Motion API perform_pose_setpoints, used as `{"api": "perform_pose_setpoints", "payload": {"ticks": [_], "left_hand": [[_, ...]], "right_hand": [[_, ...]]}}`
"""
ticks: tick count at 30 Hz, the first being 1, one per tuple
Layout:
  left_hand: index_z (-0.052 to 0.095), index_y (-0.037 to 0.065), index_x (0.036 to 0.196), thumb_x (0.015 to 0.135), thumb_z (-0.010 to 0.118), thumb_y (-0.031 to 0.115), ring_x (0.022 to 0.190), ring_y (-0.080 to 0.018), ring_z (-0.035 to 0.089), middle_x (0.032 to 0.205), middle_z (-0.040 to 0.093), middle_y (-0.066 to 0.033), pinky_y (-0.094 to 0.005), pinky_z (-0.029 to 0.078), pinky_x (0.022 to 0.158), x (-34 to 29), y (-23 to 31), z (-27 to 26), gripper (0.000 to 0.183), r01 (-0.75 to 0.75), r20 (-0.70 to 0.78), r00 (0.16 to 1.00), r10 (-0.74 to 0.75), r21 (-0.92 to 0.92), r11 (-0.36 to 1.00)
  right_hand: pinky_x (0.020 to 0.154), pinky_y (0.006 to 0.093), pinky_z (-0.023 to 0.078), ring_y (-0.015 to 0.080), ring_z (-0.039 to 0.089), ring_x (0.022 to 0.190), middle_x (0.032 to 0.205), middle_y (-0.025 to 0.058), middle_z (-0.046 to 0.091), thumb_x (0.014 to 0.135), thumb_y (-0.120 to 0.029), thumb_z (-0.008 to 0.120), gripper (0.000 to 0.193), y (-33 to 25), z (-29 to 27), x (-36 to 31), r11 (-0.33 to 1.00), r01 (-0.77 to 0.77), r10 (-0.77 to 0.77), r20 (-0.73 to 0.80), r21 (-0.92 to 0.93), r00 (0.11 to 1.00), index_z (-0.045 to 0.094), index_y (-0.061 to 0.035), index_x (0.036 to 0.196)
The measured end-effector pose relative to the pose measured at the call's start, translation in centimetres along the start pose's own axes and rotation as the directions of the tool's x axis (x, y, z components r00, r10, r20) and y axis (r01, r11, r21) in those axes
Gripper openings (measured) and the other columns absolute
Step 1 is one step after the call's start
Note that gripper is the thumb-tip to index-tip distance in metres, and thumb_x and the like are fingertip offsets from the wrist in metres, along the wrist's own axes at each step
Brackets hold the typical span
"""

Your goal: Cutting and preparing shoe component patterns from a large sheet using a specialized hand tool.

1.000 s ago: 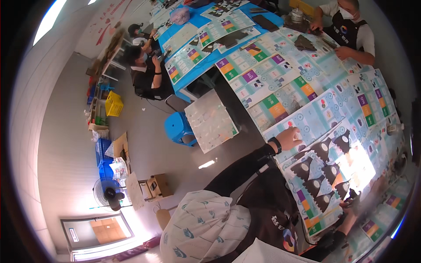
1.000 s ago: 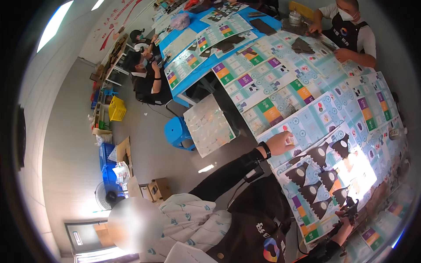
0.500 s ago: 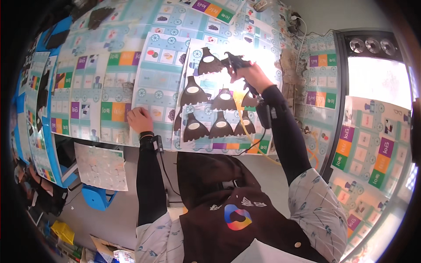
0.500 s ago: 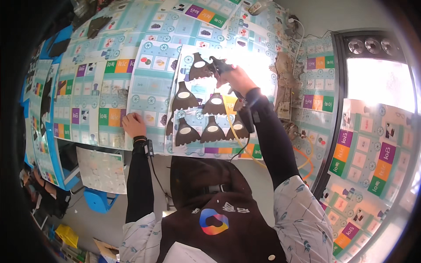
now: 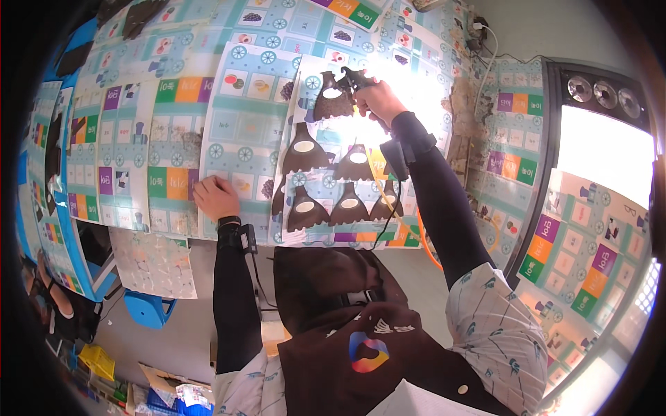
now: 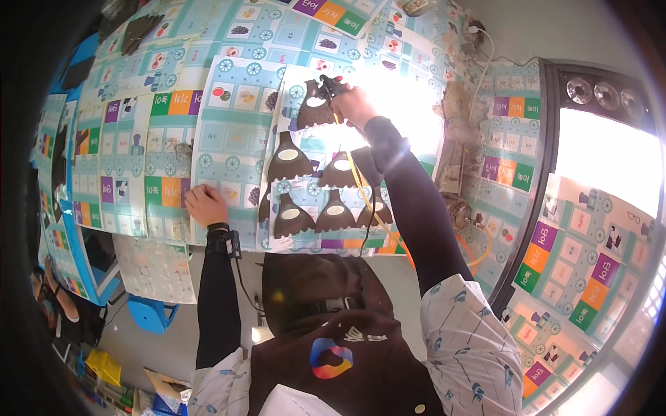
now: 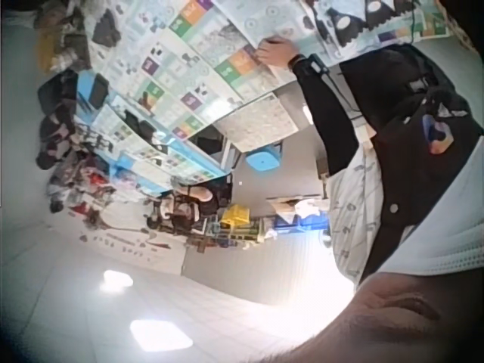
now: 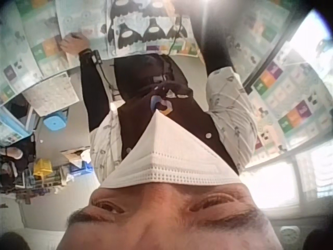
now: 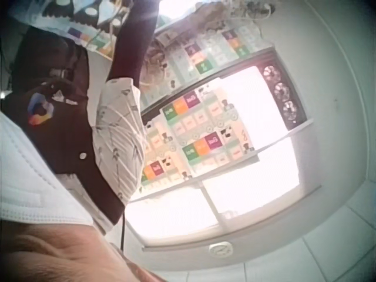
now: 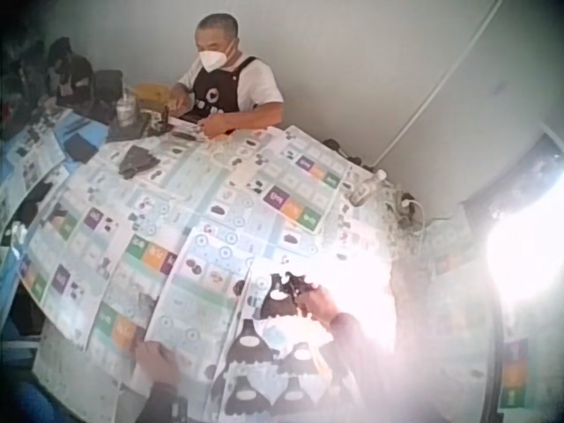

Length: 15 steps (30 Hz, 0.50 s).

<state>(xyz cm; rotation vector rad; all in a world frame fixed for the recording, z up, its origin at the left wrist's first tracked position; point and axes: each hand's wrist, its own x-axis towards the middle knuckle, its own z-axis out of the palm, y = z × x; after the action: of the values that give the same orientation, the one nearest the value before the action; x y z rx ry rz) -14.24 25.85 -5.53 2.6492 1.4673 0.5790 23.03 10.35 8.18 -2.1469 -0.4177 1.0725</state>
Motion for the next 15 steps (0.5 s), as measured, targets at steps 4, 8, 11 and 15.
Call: {"api": "perform_pose_setpoints", "payload": {"ticks": [4,8,11,15], "left_hand": [[0.054,0.011,0.083,0.083,0.058,0.019,0.082,-0.0317,0.051,0.086,0.050,-0.0102,-0.0423,0.042,0.072,0.10,0.02,-0.05,0.009,-0.009,-0.009,1.000,0.009,-0.010,1.000],[0.053,0.011,0.083,0.084,0.058,0.019,0.082,-0.0318,0.051,0.086,0.050,-0.0103,-0.0423,0.042,0.072,0.09,0.02,-0.04,0.009,-0.010,-0.027,1.000,0.010,-0.011,1.000],[0.053,0.011,0.083,0.084,0.058,0.019,0.081,-0.0318,0.051,0.086,0.050,-0.0103,-0.0426,0.042,0.071,0.09,0.10,-0.12,0.010,0.004,-0.013,1.000,-0.004,-0.006,1.000],[0.053,0.011,0.083,0.084,0.058,0.019,0.081,-0.0316,0.051,0.086,0.050,-0.0100,-0.0425,0.042,0.071,0.13,0.11,-0.20,0.010,-0.008,-0.013,1.000,0.008,-0.001,1.000]], "right_hand": [[0.042,0.0254,0.035,0.0111,0.052,0.053,0.068,0.0035,0.056,0.074,-0.011,0.056,0.019,-0.11,0.26,0.13,0.982,-0.187,0.187,0.059,-0.013,0.981,0.058,-0.0018,0.090],[0.040,0.0274,0.038,0.0137,0.055,0.049,0.059,0.0058,0.057,0.072,-0.009,0.057,0.006,-0.14,0.73,0.14,0.978,-0.209,0.208,-0.059,-0.007,0.976,0.059,-0.0033,0.071],[0.040,0.0283,0.040,0.0148,0.055,0.046,0.054,0.0060,0.057,0.073,-0.009,0.058,0.011,-0.36,0.72,0.22,0.984,-0.174,0.176,-0.060,0.022,0.983,0.059,-0.0038,0.063],[0.045,0.0275,0.035,0.0116,0.051,0.054,0.073,0.0036,0.056,0.069,-0.011,0.056,0.018,-0.64,0.24,0.24,0.959,-0.269,0.269,-0.014,-0.086,0.963,0.056,-0.0041,0.086]]}}
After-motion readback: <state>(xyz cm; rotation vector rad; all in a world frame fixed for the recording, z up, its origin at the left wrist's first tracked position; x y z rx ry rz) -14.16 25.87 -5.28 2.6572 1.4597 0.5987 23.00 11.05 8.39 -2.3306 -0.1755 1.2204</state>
